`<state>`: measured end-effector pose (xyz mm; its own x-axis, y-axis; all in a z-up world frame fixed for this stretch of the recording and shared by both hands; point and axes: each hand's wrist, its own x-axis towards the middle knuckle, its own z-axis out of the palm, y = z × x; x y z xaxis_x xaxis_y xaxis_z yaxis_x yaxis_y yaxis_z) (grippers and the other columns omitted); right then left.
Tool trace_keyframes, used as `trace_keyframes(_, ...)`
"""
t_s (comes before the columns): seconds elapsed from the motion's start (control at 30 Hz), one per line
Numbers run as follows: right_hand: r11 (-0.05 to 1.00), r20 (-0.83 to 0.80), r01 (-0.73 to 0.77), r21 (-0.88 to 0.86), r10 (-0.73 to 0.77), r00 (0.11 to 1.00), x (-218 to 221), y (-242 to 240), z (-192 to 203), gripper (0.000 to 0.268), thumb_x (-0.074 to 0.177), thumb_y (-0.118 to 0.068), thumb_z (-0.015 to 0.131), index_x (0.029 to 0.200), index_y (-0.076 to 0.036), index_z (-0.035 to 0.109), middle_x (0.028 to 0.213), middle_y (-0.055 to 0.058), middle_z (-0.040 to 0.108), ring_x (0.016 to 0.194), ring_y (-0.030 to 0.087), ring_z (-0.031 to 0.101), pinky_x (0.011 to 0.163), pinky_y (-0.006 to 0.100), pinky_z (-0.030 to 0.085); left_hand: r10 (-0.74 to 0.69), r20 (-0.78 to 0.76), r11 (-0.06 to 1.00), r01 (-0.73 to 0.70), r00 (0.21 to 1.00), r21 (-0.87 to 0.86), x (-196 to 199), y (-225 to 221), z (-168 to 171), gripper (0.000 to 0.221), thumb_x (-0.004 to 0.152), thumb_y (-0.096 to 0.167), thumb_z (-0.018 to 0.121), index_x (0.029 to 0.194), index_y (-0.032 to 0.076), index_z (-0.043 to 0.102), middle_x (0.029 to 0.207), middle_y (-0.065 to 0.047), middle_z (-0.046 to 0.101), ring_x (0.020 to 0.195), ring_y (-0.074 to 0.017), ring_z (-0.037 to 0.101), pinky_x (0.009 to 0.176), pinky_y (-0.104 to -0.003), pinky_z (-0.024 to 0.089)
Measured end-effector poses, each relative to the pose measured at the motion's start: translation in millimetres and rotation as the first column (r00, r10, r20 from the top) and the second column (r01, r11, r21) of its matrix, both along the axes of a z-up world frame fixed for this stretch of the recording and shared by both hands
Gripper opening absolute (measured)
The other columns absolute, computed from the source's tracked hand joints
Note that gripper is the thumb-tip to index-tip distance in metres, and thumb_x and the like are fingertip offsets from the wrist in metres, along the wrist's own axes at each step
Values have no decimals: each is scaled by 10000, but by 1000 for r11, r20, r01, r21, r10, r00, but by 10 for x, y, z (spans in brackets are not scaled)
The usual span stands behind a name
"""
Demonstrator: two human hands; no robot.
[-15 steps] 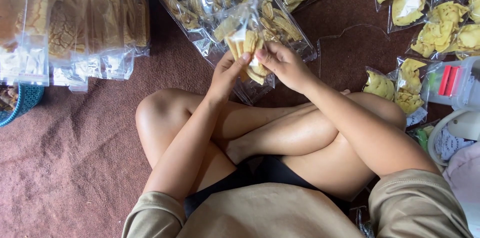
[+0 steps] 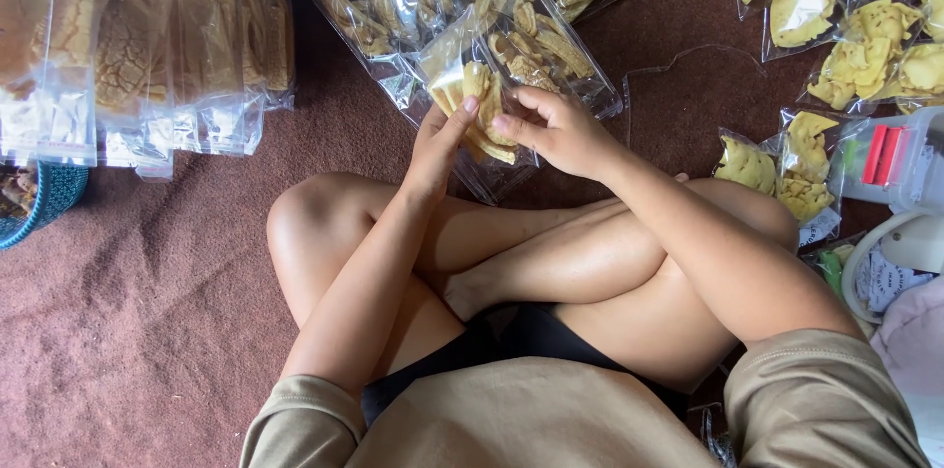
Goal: Packing individual snack pieces into clear plastic bags while sitting on the floor.
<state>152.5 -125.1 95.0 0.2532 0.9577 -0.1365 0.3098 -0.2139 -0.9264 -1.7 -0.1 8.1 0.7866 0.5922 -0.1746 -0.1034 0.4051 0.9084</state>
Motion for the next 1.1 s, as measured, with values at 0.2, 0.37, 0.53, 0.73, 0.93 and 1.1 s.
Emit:
trace_keyframes(0.2, 999, 16, 39, -16, -39, 999, -11, 1, -107, 565, 1020, -436, 669, 1411, -53, 532, 1025, 143, 707, 938, 266, 706, 835, 444, 541, 1, -69, 1000, -2, 998, -3, 5, 10, 225, 493, 984, 489, 663, 1108, 19, 581, 851, -136, 688, 688, -221, 729, 454, -263, 551)
trace_keyframes(0.37, 995, -93, 99, 14, -98, 991, 27, 65, -120, 557, 1052, -436, 623, 1466, -99, 466, 1072, 122, 703, 934, 183, 667, 844, 370, 518, -119, -106, 991, 125, 987, 49, -28, -38, 45, 467, 981, 470, 698, 1077, 23, 606, 822, -160, 699, 676, -249, 735, 420, -258, 550)
trace_keyframes(0.53, 989, -18, 141, 52, -140, 990, 55, 2, -45, 405, 1072, -425, 607, 1256, -65, 633, 880, 111, 704, 798, 169, 624, 754, 332, 504, -154, -110, 988, 155, 982, 2, -12, -83, -22, 378, 930, 369, 785, 935, 26, 627, 667, -160, 672, 509, -232, 691, 369, -272, 522)
trace_keyframes(0.73, 975, 145, 199, 97, -211, 967, 11, -6, 1, 351, 1091, -386, 610, 1016, -64, 726, 691, 88, 686, 647, 157, 609, 624, 316, 474, -194, -56, 981, 194, 979, -16, 7, -116, 143, 379, 915, 342, 806, 960, 13, 622, 697, -189, 680, 514, -243, 698, 388, -292, 539)
trace_keyframes(0.93, 933, 92, 308, 189, -329, 940, 141, 21, -138, 380, 1126, -376, 567, 975, -65, 724, 761, 100, 697, 753, 176, 638, 711, 333, 518, -298, -37, 954, 299, 954, 36, 22, -148, 224, 462, 913, 358, 811, 1113, -24, 645, 829, -196, 693, 716, -253, 711, 623, -356, 597)
trace_keyframes(1.1, 939, -81, 206, 275, -191, 978, 217, 48, -166, 409, 1098, -378, 425, 1321, -50, 525, 1217, 196, 628, 1012, 250, 638, 820, 325, 582, -341, -11, 940, 341, 940, 15, 0, -98, 207, 445, 888, 174, 770, 1251, -31, 612, 1047, -124, 729, 886, -162, 718, 822, -257, 601)
